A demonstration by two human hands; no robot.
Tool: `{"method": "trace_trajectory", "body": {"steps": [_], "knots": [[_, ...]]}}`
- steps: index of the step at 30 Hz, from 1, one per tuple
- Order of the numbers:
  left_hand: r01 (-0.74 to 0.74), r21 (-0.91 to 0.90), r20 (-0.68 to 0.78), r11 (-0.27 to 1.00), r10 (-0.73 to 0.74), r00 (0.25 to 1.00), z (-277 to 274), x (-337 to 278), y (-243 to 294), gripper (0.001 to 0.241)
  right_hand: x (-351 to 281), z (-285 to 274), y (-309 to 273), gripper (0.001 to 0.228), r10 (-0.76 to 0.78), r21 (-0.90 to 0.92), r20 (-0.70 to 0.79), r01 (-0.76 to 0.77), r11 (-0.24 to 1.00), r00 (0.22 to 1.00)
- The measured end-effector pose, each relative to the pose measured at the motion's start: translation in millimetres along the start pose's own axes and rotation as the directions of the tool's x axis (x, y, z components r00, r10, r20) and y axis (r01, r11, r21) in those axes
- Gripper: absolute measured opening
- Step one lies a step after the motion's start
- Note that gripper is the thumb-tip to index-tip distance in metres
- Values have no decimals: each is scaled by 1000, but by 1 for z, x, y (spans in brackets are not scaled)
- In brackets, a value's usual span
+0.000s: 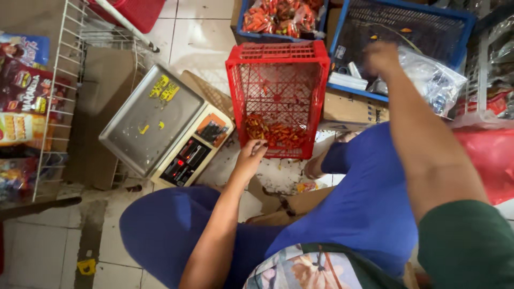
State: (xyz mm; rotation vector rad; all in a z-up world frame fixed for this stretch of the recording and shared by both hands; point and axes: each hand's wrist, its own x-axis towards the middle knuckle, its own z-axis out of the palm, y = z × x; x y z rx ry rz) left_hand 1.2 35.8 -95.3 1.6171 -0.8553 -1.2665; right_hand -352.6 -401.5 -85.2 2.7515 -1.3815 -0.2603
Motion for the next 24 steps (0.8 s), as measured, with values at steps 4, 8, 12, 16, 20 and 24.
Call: {"method": "trace_trajectory", "body": {"steps": [4, 8, 12, 16, 20, 24], "knots": [[-41, 22, 1, 999, 41, 999, 5, 7, -24, 35, -5, 67, -16, 50, 153, 299, 455, -312, 902, 877], [-61, 193, 13, 979, 60, 998, 7, 20, -42, 38, -1, 81, -48, 42, 330, 70, 382, -383, 921, 864], [10, 215, 26, 976, -16, 1000, 5, 16, -29, 39, 0, 56, -51, 32, 270, 52, 292, -297, 953, 917], [18, 206, 52, 978, -29, 998, 11, 14, 1, 38, -9, -5, -54, 36, 291, 130, 298, -341, 931, 909], [2, 106, 59, 994, -9, 998, 27, 15, 7, 38, -18, -22, -53, 32, 288, 225, 236, -341, 913, 928], [4, 169, 85, 986, -19, 996, 29, 23, -8, 40, -11, 7, -38, 26, 345, 267, 108, -362, 893, 932]]}}
